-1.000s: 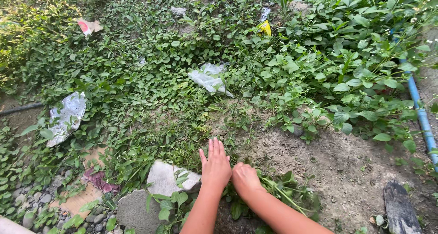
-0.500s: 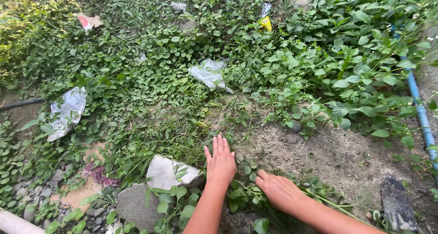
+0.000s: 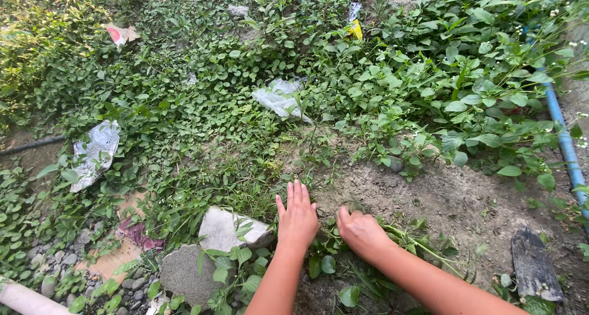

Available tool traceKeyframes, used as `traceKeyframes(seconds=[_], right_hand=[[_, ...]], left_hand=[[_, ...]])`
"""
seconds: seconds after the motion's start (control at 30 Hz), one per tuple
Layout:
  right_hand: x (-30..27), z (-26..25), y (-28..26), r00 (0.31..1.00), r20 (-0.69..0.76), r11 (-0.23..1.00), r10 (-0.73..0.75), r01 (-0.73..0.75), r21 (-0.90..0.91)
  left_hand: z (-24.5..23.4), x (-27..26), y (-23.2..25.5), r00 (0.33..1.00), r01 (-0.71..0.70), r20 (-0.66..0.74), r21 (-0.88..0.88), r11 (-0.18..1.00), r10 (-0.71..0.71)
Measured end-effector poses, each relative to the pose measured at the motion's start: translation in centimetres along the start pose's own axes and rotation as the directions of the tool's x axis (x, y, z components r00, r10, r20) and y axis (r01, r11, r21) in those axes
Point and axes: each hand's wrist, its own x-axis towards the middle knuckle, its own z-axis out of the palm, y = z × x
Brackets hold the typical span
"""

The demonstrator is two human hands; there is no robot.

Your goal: The person pulls weeds from the ground by hand.

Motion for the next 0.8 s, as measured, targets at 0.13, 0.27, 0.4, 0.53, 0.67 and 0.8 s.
traceKeyframes(seconds=[0.13,0.27,0.4,0.53,0.67,0.8], right_hand=[[0.3,0.6,0.2,0.999,-0.019,0.995,0.040,-0.038,0.094],[1.5,2.5,0.1,0.996,0.017,0.986,0.089,-0.091,0.143],[1.7,3.7,-0.6,0.992,0.043,0.992,0.120,-0.122,0.039],[1.6,3.0,-0.8,0.986,0.068,0.986,0.153,-0.157,0.058],[-2.0,1.0,-1.6,0.980,0.105,0.957,0.170,-0.189,0.220],[-6.2,-1.5,-1.7,0.980,0.178,0.927,0.094,-0.151,0.343]], left_hand=[[-0.1,0.0,0.4,1.000,-0.008,0.002,0.025,1.000,0.008],[0.7,-0.2,1.1,0.999,-0.039,0.000,0.044,0.998,0.039],[1.1,-0.7,0.8,0.999,-0.032,0.033,0.038,0.999,0.031],[1.4,-0.2,0.1,0.999,-0.022,0.027,0.040,0.999,0.021],[1.9,-0.1,0.0,0.999,-0.012,0.039,0.065,0.998,0.009],[1.0,0.5,1.0,0.999,-0.027,0.047,0.074,0.997,0.024]])
